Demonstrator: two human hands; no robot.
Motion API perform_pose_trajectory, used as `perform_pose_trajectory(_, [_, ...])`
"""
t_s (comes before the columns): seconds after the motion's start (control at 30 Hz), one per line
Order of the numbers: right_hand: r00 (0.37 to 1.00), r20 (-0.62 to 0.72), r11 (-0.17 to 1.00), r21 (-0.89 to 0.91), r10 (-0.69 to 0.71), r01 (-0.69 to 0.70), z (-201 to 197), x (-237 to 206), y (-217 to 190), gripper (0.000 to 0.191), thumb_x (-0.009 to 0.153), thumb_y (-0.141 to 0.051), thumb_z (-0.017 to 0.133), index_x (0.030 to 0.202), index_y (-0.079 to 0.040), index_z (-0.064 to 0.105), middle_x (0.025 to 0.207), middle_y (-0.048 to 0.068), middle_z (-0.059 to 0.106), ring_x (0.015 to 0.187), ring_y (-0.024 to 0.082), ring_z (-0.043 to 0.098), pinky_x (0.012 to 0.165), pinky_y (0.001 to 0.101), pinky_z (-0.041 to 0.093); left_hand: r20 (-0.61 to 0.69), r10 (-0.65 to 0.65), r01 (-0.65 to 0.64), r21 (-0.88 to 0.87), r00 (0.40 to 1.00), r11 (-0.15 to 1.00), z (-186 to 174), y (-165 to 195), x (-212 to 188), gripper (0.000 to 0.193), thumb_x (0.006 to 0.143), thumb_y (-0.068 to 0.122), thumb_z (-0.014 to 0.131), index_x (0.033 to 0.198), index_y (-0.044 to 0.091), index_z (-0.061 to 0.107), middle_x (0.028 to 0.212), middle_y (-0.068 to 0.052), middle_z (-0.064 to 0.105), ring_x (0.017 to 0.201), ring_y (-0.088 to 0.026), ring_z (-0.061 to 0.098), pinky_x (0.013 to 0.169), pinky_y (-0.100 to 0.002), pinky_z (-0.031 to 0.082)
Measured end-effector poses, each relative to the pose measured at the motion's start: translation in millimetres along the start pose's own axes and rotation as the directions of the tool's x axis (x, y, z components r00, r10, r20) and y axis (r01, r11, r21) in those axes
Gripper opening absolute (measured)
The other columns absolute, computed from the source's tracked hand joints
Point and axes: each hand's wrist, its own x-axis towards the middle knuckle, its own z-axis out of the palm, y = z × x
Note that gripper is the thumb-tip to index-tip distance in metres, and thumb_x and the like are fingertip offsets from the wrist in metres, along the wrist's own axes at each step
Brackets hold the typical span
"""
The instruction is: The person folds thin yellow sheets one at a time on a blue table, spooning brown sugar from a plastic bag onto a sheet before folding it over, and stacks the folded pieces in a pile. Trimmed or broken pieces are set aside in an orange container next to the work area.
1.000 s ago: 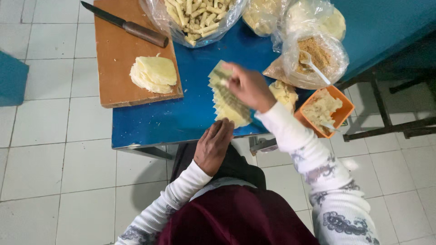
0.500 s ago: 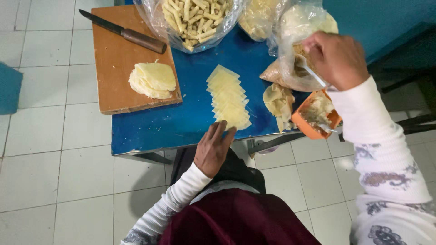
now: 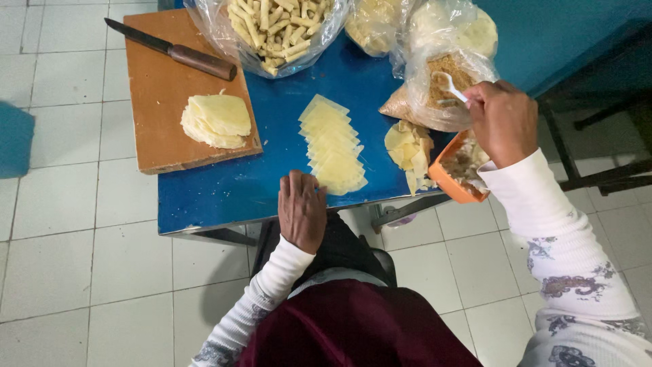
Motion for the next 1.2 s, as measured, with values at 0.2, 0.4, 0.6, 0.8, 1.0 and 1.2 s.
perform_pose_trajectory(0.2, [0.993,0.077,0.955,0.277,0.086,-0.104,18,3,12,0.017,0.098,-0.010,0.075,0.114,-0.005,0.077,0.098,0.014,0.075,0.084,0.023,0.073,0.075,0.0340,0.055,-0.047,0.047,-0.048,-0.017,0.998,0.999,5,-1,-1,0.014,0.087,0.001,0.069,0.092,0.002,0.056,0.098,-0.015,0.049,0.093,-0.035,0.051,0.080,-0.045,0.045])
perform_pose_trajectory(0.4, [0.923,0.283,0.705,0.598,0.259,-0.381,12,1,36,0.023,0.100,-0.007,0.070,0.121,0.000,0.074,0.098,0.004,0.073,0.085,0.007,0.065,0.076,0.0236,0.053,-0.044,0.109,-0.112,-0.065,0.993,0.992,4,-5,-1,0.011,0.089,-0.003,0.065,0.095,-0.001,0.056,0.100,-0.017,0.053,0.092,-0.036,0.053,0.081,-0.045,0.048])
perform_pose_trajectory(0.6, [0.895,0.367,0.468,0.764,0.252,-0.445,-21,-22,13,0.023,0.106,-0.005,0.066,0.127,0.004,0.070,0.102,0.004,0.069,0.089,0.007,0.060,0.080,0.0217,0.050,-0.081,0.116,-0.125,-0.120,0.990,0.985,6,-3,0,0.010,0.092,-0.004,0.063,0.100,-0.003,0.057,0.104,-0.019,0.060,0.096,-0.039,0.058,0.083,-0.046,0.051])
perform_pose_trajectory(0.8, [0.849,0.507,0.469,0.720,0.147,-0.512,-17,-53,-62,0.026,0.099,-0.010,0.064,0.121,0.001,0.070,0.097,0.000,0.071,0.083,0.005,0.063,0.075,0.0203,0.052,-0.063,0.059,-0.068,-0.143,0.996,0.987,9,-3,-1,0.012,0.093,-0.005,0.063,0.098,0.001,0.054,0.098,-0.017,0.059,0.093,-0.038,0.059,0.081,-0.046,0.050])
perform_pose_trajectory(1.0, [0.835,0.549,0.653,0.630,0.008,-0.420,23,-71,-116,0.021,0.096,-0.013,0.068,0.114,-0.005,0.075,0.084,0.000,0.069,0.071,0.007,0.059,0.065,0.0270,0.048,-0.087,0.022,-0.040,-0.218,0.996,0.975,6,1,2,0.017,0.092,-0.004,0.064,0.103,0.003,0.053,0.097,-0.015,0.059,0.094,-0.037,0.060,0.080,-0.045,0.050])
perform_pose_trajectory(1.2, [0.968,0.153,0.876,0.471,-0.199,0.106,35,-82,-125,0.017,0.092,-0.006,0.069,0.109,-0.007,0.071,0.094,0.006,0.065,0.085,0.024,0.065,0.075,0.0371,0.052,-0.106,0.062,-0.081,-0.188,0.992,0.979,1,7,5,0.021,0.092,-0.004,0.063,0.110,0.005,0.057,0.100,-0.013,0.063,0.098,-0.035,0.060,0.083,-0.043,0.051])
